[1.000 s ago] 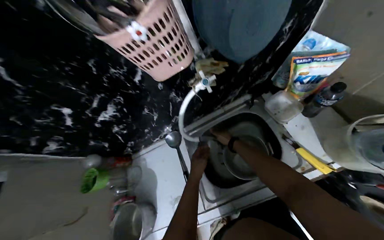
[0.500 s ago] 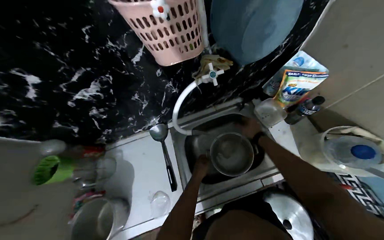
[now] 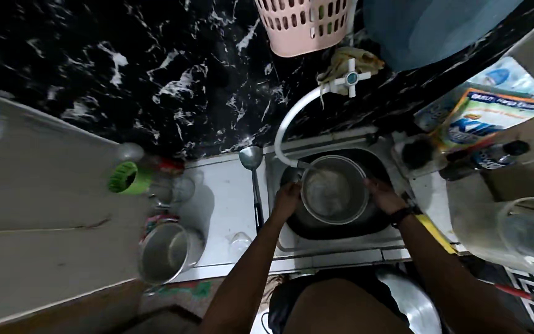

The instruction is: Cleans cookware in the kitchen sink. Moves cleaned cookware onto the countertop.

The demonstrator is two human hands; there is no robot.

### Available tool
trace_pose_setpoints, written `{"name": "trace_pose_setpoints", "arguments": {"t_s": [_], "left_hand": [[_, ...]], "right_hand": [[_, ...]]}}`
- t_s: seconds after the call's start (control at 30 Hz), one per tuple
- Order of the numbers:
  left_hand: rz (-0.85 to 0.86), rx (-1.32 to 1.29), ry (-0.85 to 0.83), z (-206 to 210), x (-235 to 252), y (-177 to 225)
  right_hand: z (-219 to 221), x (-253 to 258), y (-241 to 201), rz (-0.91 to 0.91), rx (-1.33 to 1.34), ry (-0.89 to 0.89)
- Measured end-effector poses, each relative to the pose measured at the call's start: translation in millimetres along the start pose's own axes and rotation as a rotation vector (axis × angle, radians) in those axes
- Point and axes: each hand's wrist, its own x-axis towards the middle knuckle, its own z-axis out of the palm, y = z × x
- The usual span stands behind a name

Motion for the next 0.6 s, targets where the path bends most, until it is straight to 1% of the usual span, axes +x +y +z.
{"name": "trace_pose_setpoints", "arguments": {"t_s": [0.03, 0.1, 0.23, 0.3, 0.33, 0.37, 0.43, 0.53, 0.6], "left_hand": [[-0.029, -0.078, 0.002, -1.2, 1.4, -1.9], [-0.116, -0.252, -0.024, -0.7, 3.0, -7.5], [-0.292, -0.559, -0.051, 18.8, -1.5, -37.7], [-0.372, -0.685, -0.076, 29.2, -1.7, -48.7], [-0.417, -0.731, -0.079, 33.9, -1.6, -53.1], [-0.458, -0.761, -0.071, 37.7, -1.8, -56.8], [-0.495, -0.786, -0.067, 39.9, -2.5, -58.3], [-0.512, -0.775, -0.069, 36.6, -2.8, -60.4], [-0.489, -0.727, -0.066, 30.7, -4.6, -63.9]], "right_hand": [[7.3, -2.3, -4.7, 0.018, 0.044, -0.012], [6.9, -2.0, -17.8, -0.063, 0.051, -0.019], [-11.6, 2.7, -47.9, -0.318, -0.174, -0.137], [-16.2, 2.7, -65.0, -0.418, -0.284, -0.137], [-16.5, 3.0, -72.8, -0.44, -0.351, -0.126], [-15.5, 4.9, -78.3, -0.438, -0.413, -0.11], [-7.5, 10.4, -88.4, -0.351, -0.475, -0.095], [11.0, 24.1, -87.8, -0.169, -0.445, -0.044], [21.1, 35.9, -81.8, -0.08, -0.45, -0.044]]}}
